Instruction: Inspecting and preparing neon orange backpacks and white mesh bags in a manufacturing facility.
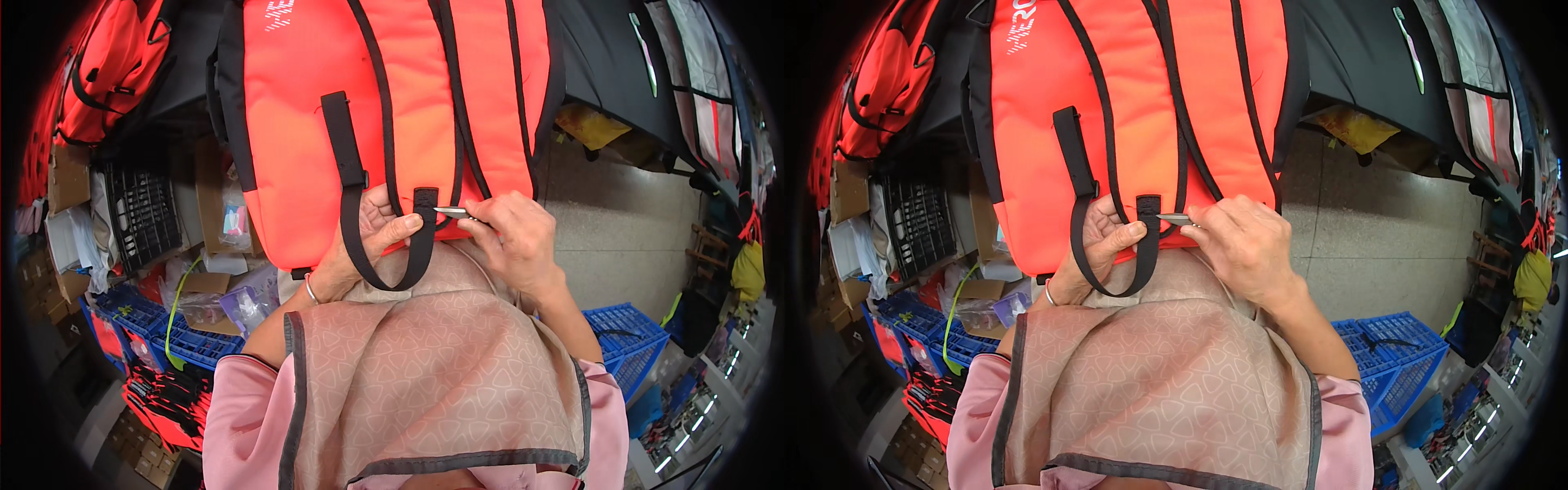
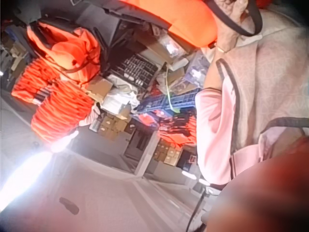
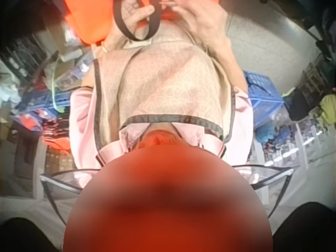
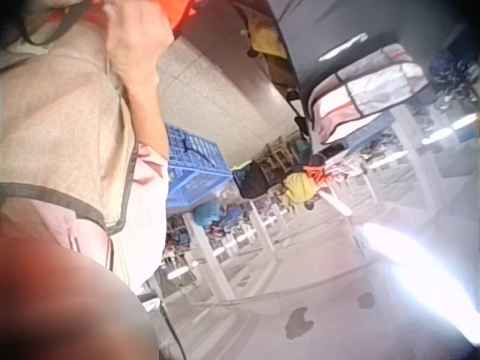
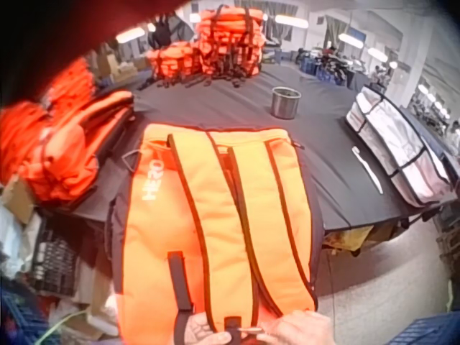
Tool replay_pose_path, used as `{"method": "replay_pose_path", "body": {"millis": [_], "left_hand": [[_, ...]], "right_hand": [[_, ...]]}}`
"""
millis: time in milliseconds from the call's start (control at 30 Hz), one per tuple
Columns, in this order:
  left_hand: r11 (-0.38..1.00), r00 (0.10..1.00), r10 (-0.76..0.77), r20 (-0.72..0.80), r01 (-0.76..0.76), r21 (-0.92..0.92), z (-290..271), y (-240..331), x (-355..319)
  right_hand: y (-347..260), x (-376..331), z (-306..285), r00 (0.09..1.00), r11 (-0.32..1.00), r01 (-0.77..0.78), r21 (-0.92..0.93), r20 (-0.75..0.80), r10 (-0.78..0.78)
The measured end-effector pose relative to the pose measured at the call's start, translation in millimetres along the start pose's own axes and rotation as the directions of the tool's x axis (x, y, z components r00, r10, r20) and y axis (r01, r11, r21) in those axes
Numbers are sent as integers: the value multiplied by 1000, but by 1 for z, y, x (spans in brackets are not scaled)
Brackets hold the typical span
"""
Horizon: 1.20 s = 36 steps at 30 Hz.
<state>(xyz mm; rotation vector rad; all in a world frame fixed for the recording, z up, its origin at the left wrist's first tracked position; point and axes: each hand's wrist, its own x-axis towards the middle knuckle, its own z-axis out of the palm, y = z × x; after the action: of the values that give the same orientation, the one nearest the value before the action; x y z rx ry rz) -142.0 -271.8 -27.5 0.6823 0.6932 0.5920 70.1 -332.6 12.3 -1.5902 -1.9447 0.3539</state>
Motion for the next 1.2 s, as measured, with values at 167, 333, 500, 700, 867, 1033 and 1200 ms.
{"method": "replay_pose_path", "body": {"millis": [167, 333, 500, 700, 867, 1033, 1200], "left_hand": [[1000, 1000, -14, 28, 13, 28, -6, 1, 1], [977, 991, -134, 5, 131, 166, -4, 17, -15], [559, 929, -344, 138, 84, 825, -20, 98, -64], [317, 886, 459, 64, -231, 920, -15, 133, -43], [-366, 729, 127, 672, -595, 715, 0, 111, 28], [-436, 658, -143, 739, -712, 550, 1, 78, 51], [-530, 568, -294, 769, -766, 363, 12, 96, 89]], "right_hand": [[5, -1, 1, 997, 991, -66, 117, -21, 69], [15, -7, -7, 964, 949, -260, 178, -12, 266], [26, -9, -10, 830, 752, -428, 502, -111, 547], [-12, 2, 17, 883, 772, -456, 443, 119, 454], [-12, -10, 5, 813, 888, -297, 350, 580, 44], [0, -23, -12, 776, 548, -607, 576, 281, 564], [-4, -17, -7, 773, 580, -513, 633, 47, 632]]}}
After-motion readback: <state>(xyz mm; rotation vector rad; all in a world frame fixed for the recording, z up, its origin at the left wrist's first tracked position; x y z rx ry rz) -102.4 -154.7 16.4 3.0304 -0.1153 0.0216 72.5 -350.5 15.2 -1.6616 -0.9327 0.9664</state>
